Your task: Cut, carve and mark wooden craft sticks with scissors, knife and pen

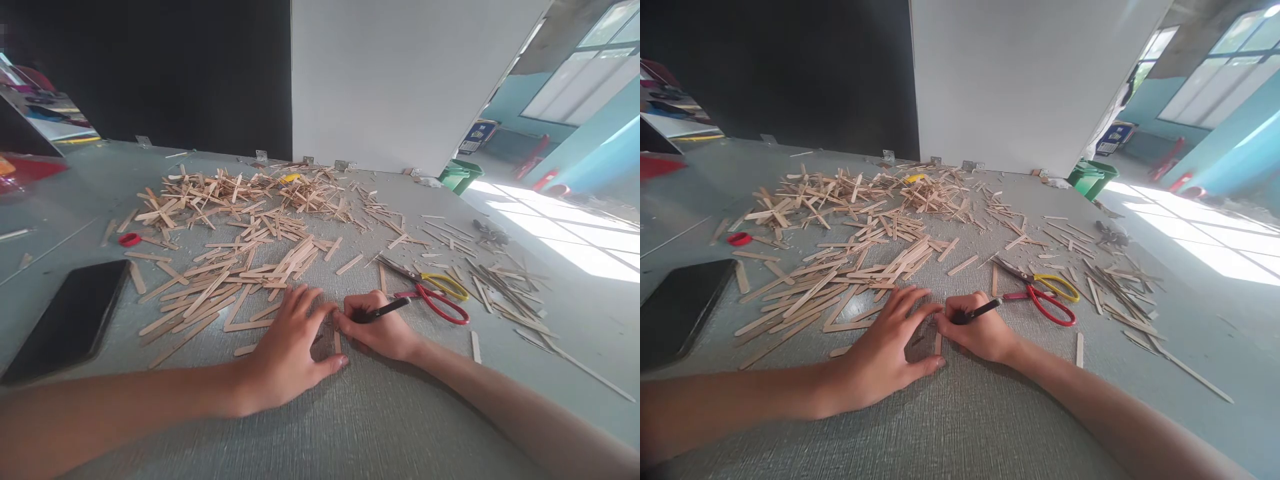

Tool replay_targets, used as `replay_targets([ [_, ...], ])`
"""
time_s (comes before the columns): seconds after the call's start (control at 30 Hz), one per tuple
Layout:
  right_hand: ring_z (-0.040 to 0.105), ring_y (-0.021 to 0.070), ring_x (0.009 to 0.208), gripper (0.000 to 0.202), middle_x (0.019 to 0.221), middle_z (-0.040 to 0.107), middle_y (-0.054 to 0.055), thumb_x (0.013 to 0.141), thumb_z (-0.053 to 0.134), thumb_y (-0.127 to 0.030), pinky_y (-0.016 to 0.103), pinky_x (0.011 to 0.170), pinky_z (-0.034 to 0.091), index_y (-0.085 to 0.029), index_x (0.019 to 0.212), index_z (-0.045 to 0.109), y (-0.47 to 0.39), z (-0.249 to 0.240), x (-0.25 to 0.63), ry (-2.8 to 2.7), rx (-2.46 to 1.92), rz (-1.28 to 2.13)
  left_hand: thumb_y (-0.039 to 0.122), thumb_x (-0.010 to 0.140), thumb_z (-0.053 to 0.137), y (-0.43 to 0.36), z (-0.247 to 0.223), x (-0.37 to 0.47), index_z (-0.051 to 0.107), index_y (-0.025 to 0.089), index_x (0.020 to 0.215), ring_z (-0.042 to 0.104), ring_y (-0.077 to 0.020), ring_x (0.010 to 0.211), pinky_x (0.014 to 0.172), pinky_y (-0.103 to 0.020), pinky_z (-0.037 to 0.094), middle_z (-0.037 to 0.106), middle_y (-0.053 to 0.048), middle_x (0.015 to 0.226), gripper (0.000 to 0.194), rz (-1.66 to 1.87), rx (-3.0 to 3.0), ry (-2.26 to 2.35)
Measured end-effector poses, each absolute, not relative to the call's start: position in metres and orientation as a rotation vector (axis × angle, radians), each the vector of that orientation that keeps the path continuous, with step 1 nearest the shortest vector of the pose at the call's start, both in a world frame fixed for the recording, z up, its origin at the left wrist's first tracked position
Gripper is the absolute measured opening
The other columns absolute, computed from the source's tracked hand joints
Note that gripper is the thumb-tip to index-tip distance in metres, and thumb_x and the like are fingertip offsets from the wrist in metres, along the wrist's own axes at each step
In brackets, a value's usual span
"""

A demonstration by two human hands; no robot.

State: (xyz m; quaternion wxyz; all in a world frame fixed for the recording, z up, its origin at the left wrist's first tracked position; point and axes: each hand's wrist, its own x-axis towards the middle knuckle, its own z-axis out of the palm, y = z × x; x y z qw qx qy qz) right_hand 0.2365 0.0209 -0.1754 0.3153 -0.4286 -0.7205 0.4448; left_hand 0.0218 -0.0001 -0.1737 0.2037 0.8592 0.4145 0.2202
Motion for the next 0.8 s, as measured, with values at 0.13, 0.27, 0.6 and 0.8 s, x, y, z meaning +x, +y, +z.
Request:
replay_targets([
  [0.13,0.049,0.0092,0.035,0.038,0.045,0.051,-0.006,0.095,0.064,-0.033,0.021,0.038,0.033,-0.024,0.061,0.048,0.0212,-0.1755,0.2375,-1.906,-1.129,1.169,0.039,0.08,0.09,0.001,-0.1742,0.0221,0.06,0.024,0.126,0.042,-0.0439,0.143,0.115,-0.064,0.042,0.053,-0.015,0.144,0.057,0.636,2.398,1.155],
  [0.27,0.047,0.0088,0.035,0.038,0.044,0.049,-0.006,0.093,0.064,-0.03,0.021,0.038,0.032,-0.024,0.06,0.047,0.0211,-0.1759,0.2377,-1.901,-1.138,1.165,0.039,0.08,0.09,0.0015,-0.1738,0.0227,0.061,0.024,0.126,0.042,-0.0443,0.143,0.115,-0.065,0.042,0.054,-0.016,0.144,0.057,0.629,2.397,1.157],
  [0.6,0.051,0.0095,0.035,0.036,0.045,0.051,-0.006,0.093,0.064,-0.027,0.02,0.037,0.033,-0.024,0.061,0.047,0.022,-0.1804,0.2384,-1.868,-1.157,1.208,0.041,0.082,0.089,0.0007,-0.1736,0.0226,0.059,0.024,0.13,0.04,-0.045,0.145,0.116,-0.069,0.041,0.051,-0.017,0.148,0.059,0.585,2.412,1.175],
  [0.8,0.05,0.0087,0.035,0.037,0.048,0.057,-0.005,0.098,0.065,-0.036,0.018,0.035,0.033,-0.024,0.066,0.05,0.0226,-0.1842,0.2386,-1.797,-1.176,1.251,0.047,0.085,0.085,0.0011,-0.1765,0.0212,0.059,0.022,0.132,0.035,-0.0471,0.149,0.117,-0.07,0.042,0.048,-0.02,0.153,0.059,0.552,2.418,1.179],
])
